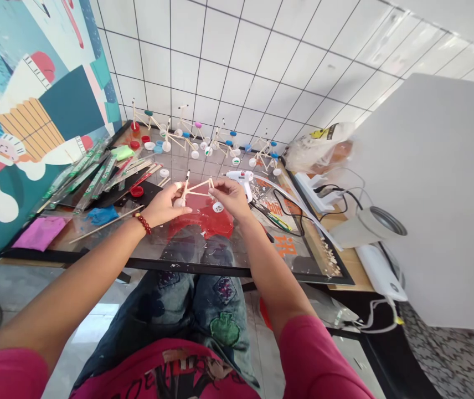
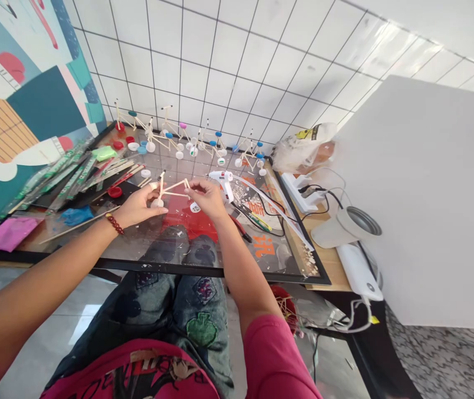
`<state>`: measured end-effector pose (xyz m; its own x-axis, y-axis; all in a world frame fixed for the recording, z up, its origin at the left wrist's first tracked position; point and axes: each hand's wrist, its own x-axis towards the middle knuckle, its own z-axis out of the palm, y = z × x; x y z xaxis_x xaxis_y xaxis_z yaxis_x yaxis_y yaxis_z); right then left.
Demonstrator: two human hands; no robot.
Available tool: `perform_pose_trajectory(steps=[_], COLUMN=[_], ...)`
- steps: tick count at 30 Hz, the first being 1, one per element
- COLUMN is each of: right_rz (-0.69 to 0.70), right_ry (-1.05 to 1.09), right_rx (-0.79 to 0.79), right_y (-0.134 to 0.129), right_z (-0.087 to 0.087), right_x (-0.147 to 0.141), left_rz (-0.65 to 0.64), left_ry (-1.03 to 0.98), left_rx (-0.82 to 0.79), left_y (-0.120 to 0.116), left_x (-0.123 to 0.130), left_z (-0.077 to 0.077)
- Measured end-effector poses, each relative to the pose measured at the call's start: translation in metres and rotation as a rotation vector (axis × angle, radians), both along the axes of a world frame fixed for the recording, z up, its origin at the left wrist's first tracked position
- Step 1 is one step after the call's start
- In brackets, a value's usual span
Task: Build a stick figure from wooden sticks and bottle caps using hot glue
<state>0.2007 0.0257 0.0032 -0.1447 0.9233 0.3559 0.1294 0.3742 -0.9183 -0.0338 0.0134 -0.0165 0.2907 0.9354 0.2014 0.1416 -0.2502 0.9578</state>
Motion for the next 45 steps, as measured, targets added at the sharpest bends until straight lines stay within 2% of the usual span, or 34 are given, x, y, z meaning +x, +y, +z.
perform_pose_trajectory(steps=[4,7,12,16,20,25,30,37,45], right_rz=[0.01,0.015,0.007,0.071,0.071,-0.012,0.032,0.062,0.063], right_ry=[0.02,0.037,0.06,0.057,0.058,0.006,-0.13,-0.183,-0.203], right_rx=[0.028,0.043,-0.022,-0.083,-0.089,0.007,0.185,0.242,0.324], right_y=[-0.002,-0.002,-0.002,-0.003,-0.003,-0.001,-0.005,-0.006,-0.003], right_z=[0.001,0.002,0.001,-0.001,-0.003,-0.003,0.0,0.0,-0.003], right_x=[0.0,-0.001,-0.003,-0.009,-0.011,-0.006,-0.005,-0.005,-0.003], left_rz=[-0.032,-0.038,-0.007,0.064,0.173,0.337,0.306,0.29,0.228], left_ry=[-0.175,-0.219,-0.238,-0.231,-0.243,-0.011,0.11,0.142,0.12], left_rx=[-0.141,-0.195,-0.152,-0.154,-0.072,0.225,0.399,0.42,0.322], left_y=[-0.002,-0.002,-0.002,-0.003,-0.001,-0.003,-0.009,-0.008,-0.007], left_x=[0.005,0.007,0.01,0.015,0.02,0.015,0.01,0.007,0.003], left_z=[0.005,0.005,0.003,0.005,0.005,0.012,0.02,0.016,0.021])
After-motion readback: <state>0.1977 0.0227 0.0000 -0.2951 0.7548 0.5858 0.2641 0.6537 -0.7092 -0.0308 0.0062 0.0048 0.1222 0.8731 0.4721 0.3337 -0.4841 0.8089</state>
